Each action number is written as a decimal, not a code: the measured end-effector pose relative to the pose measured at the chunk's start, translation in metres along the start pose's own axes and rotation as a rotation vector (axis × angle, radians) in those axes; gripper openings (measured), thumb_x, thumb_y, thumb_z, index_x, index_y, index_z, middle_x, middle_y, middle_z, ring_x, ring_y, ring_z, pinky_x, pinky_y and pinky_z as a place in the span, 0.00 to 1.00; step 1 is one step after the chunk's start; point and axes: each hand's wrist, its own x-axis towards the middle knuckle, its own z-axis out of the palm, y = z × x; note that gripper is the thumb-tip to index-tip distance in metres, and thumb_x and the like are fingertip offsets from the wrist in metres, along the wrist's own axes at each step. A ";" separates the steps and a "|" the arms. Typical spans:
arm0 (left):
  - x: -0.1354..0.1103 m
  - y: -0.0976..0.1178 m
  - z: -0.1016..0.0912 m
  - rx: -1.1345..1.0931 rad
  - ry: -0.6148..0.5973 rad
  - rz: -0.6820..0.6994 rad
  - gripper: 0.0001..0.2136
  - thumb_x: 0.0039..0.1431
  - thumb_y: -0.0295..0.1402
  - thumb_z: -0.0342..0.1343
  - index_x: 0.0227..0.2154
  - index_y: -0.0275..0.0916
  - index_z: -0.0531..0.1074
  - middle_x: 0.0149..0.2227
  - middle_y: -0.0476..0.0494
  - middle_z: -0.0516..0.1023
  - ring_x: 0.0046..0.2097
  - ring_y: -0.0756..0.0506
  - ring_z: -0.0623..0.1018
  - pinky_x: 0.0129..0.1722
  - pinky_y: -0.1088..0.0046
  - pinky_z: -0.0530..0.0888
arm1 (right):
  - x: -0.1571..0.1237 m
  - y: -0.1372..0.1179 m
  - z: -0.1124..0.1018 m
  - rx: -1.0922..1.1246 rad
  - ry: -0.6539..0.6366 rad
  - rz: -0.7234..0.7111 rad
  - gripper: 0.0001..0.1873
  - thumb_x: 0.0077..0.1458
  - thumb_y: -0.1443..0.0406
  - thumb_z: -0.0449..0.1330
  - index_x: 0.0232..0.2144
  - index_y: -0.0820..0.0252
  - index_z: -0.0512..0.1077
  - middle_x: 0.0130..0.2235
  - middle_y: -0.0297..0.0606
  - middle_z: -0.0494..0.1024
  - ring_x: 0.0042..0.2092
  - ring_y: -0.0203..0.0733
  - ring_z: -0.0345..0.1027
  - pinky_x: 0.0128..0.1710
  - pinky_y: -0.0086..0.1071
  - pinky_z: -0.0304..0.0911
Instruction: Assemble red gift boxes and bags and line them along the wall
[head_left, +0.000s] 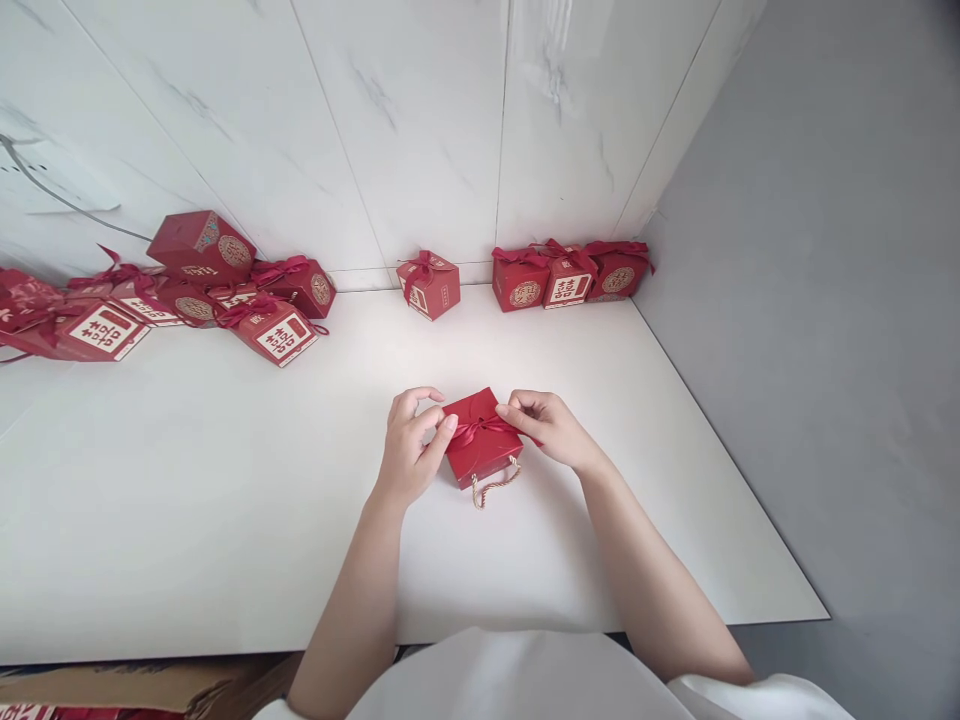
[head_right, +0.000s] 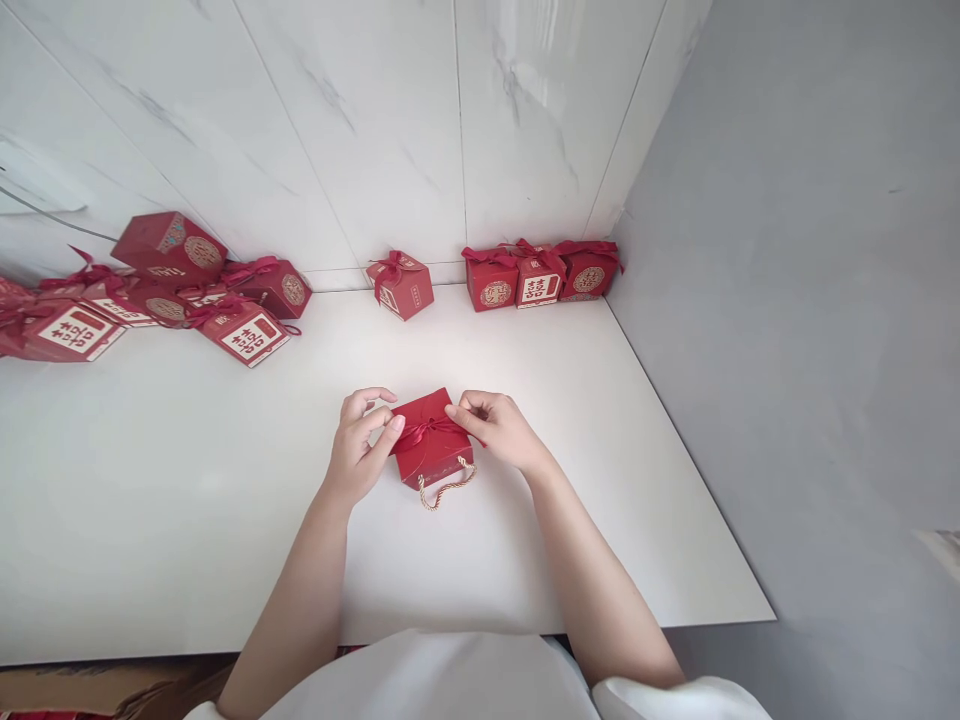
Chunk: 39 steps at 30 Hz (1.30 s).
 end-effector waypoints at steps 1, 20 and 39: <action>0.001 0.000 0.000 -0.070 -0.001 -0.030 0.14 0.65 0.36 0.50 0.23 0.39 0.66 0.48 0.42 0.69 0.53 0.42 0.69 0.56 0.59 0.65 | 0.001 -0.002 -0.001 0.029 0.001 -0.007 0.20 0.60 0.50 0.57 0.25 0.58 0.64 0.25 0.28 0.61 0.26 0.33 0.52 0.27 0.29 0.51; -0.003 0.012 0.009 -0.249 0.210 -0.170 0.07 0.62 0.37 0.55 0.40 0.43 0.72 0.48 0.43 0.73 0.55 0.42 0.72 0.58 0.58 0.67 | -0.034 -0.011 0.009 -0.174 0.192 -0.093 0.11 0.61 0.56 0.59 0.31 0.56 0.69 0.30 0.34 0.74 0.30 0.37 0.65 0.32 0.32 0.62; -0.004 0.021 0.022 -0.379 0.088 -0.331 0.12 0.55 0.33 0.60 0.42 0.44 0.67 0.50 0.44 0.71 0.52 0.44 0.73 0.51 0.65 0.71 | -0.038 -0.013 0.016 -0.104 0.068 -0.062 0.09 0.64 0.57 0.53 0.41 0.54 0.67 0.33 0.33 0.73 0.33 0.38 0.67 0.36 0.34 0.63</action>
